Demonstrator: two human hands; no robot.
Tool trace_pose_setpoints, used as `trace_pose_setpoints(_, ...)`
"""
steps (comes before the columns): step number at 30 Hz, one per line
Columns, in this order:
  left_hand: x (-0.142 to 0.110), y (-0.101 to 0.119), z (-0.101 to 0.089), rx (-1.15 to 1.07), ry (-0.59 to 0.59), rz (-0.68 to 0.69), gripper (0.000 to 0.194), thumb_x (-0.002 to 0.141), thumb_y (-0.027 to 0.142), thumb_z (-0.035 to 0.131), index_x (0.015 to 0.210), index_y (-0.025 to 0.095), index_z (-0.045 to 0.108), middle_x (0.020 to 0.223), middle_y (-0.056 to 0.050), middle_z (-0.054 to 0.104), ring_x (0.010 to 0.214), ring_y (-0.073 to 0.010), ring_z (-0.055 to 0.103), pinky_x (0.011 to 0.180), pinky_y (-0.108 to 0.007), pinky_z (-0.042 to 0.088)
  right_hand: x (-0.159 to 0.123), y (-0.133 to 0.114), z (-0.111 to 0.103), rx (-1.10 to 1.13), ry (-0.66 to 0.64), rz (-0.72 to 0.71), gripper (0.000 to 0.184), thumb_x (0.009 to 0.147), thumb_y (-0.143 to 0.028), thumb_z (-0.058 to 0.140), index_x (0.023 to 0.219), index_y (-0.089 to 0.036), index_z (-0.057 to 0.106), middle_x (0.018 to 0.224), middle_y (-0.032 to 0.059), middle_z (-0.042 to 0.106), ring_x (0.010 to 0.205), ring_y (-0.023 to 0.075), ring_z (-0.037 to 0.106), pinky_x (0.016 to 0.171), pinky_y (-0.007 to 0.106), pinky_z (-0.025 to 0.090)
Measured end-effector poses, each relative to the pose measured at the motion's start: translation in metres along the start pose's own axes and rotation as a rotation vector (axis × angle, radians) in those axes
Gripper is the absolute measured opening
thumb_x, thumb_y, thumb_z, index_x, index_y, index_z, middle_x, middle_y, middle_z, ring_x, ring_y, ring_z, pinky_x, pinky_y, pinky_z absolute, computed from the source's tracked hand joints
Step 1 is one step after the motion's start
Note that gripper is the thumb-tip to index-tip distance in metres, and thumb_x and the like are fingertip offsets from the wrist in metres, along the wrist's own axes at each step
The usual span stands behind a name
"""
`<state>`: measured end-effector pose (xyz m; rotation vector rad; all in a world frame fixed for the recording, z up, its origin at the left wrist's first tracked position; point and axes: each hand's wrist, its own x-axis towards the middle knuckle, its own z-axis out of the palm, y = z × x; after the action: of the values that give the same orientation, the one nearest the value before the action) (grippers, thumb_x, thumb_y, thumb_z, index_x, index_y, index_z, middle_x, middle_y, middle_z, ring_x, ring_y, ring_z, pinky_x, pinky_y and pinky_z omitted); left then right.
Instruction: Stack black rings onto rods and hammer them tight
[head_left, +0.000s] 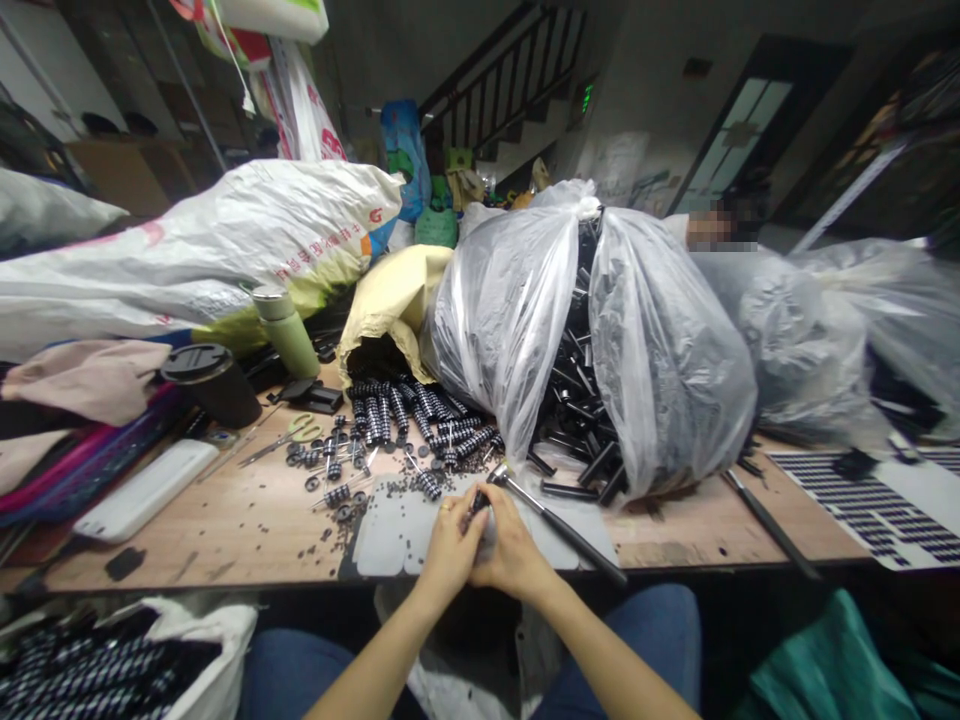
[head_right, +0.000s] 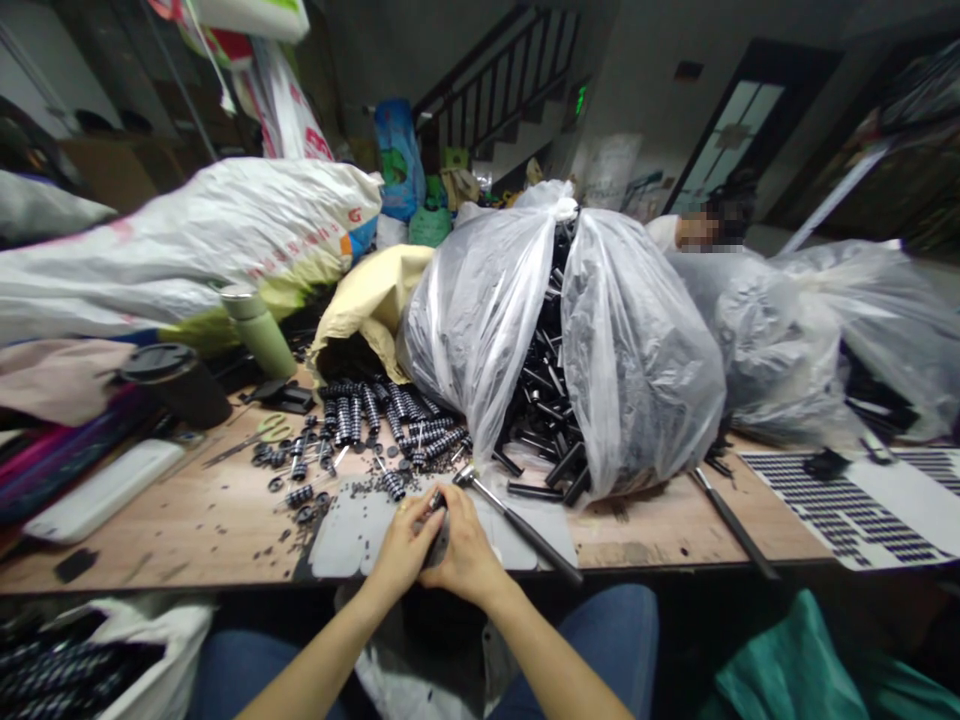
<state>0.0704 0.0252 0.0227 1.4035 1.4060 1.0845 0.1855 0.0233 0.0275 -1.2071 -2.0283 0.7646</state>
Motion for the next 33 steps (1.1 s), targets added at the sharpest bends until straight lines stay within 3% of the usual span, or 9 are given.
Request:
trace_pose_setpoints(5, -0.007, -0.030, -0.001, 0.609, -0.096, 0.450, 0.044, 0.080, 0.007, 0.039, 0.123, 0.013, 0.044, 0.103, -0.013, 0.054, 0.096, -0.0203, 0.050, 0.083, -0.037, 0.044, -0.018, 0.019, -0.004, -0.272, 0.087, 0.081, 0.074, 0.064, -0.019, 0.059, 0.129, -0.015, 0.026, 0.128, 0.0151, 0.038, 0.120, 0.0274, 0.034, 0.097, 0.044, 0.033)
trace_pose_setpoints(9, -0.005, -0.031, -0.017, 0.890, -0.235, 0.668, 0.040, 0.083, 0.004, 0.035, 0.121, 0.013, 0.045, 0.102, -0.013, 0.056, 0.093, -0.0201, 0.052, 0.078, -0.036, 0.043, -0.032, 0.038, -0.036, -0.699, 0.213, 0.345, 0.022, 0.078, -0.029, 0.051, 0.095, -0.014, 0.054, 0.097, 0.0162, 0.056, 0.097, 0.0320, 0.051, 0.078, 0.046, 0.041)
trace_pose_setpoints(12, -0.005, -0.020, -0.025, 1.038, -0.231, 0.668, 0.037, 0.085, 0.006, 0.035, 0.118, 0.016, 0.048, 0.100, -0.011, 0.059, 0.092, -0.0205, 0.052, 0.077, -0.038, 0.041, -0.042, 0.038, -0.057, -0.782, 0.154, 0.367, 0.023, 0.087, -0.030, 0.037, 0.075, -0.017, 0.052, 0.076, 0.0103, 0.059, 0.075, 0.0246, 0.058, 0.065, 0.035, 0.042)
trace_pose_setpoints(15, -0.006, -0.012, -0.026, 1.111, -0.187, 0.643, 0.038, 0.084, 0.004, 0.035, 0.118, 0.017, 0.048, 0.104, -0.010, 0.059, 0.098, -0.0217, 0.051, 0.082, -0.042, 0.037, -0.054, 0.018, -0.065, -0.607, 0.131, 0.352, 0.032, 0.091, -0.037, 0.026, 0.075, -0.021, 0.049, 0.065, 0.0031, 0.059, 0.060, 0.0181, 0.059, 0.054, 0.026, 0.039)
trace_pose_setpoints(19, -0.003, -0.017, -0.027, 1.113, -0.166, 0.654, 0.043, 0.082, 0.002, 0.036, 0.120, 0.018, 0.046, 0.110, -0.008, 0.058, 0.102, -0.0213, 0.050, 0.086, -0.043, 0.034, -0.072, -0.005, -0.055, -0.462, 0.236, 0.298, 0.039, 0.092, -0.040, 0.016, 0.085, -0.020, 0.049, 0.067, 0.0047, 0.063, 0.062, 0.0182, 0.062, 0.053, 0.025, 0.039)
trace_pose_setpoints(24, -0.003, -0.024, -0.021, 1.111, -0.151, 0.621, 0.041, 0.083, 0.006, 0.036, 0.121, 0.019, 0.045, 0.112, -0.009, 0.058, 0.105, -0.0216, 0.050, 0.090, -0.044, 0.031, -0.079, -0.003, -0.035, -0.612, 0.057, 0.397, 0.043, 0.092, -0.040, 0.015, 0.072, -0.021, 0.047, 0.053, 0.0026, 0.060, 0.046, 0.0189, 0.060, 0.043, 0.025, 0.030)
trace_pose_setpoints(27, -0.010, -0.022, -0.007, 1.100, -0.142, 0.596, 0.042, 0.085, 0.024, 0.039, 0.126, 0.011, 0.040, 0.126, -0.014, 0.048, 0.118, -0.0254, 0.039, 0.097, -0.045, 0.025, -0.070, -0.020, -0.040, -0.534, 0.112, 0.339, 0.041, 0.092, -0.040, 0.015, 0.075, -0.021, 0.047, 0.056, 0.0034, 0.061, 0.051, 0.0193, 0.061, 0.045, 0.024, 0.032)
trace_pose_setpoints(30, -0.020, -0.020, 0.004, 1.068, -0.151, 0.556, 0.071, 0.079, 0.050, 0.041, 0.129, 0.001, 0.033, 0.134, -0.022, 0.035, 0.128, -0.0317, 0.023, 0.102, -0.047, 0.018, -0.058, -0.046, -0.046, -0.394, 0.207, 0.206, 0.038, 0.092, -0.039, 0.018, 0.077, -0.021, 0.047, 0.058, 0.0028, 0.060, 0.052, 0.0173, 0.060, 0.047, 0.023, 0.036)
trace_pose_setpoints(33, -0.027, -0.026, 0.009, 1.036, -0.182, 0.538, 0.080, 0.076, 0.054, 0.041, 0.131, -0.002, 0.026, 0.136, -0.024, 0.029, 0.129, -0.0333, 0.017, 0.103, -0.046, 0.017, -0.052, -0.058, -0.038, -0.340, 0.239, 0.110, 0.037, 0.092, -0.037, 0.018, 0.080, -0.021, 0.049, 0.059, 0.0030, 0.059, 0.052, 0.0154, 0.059, 0.048, 0.022, 0.038)
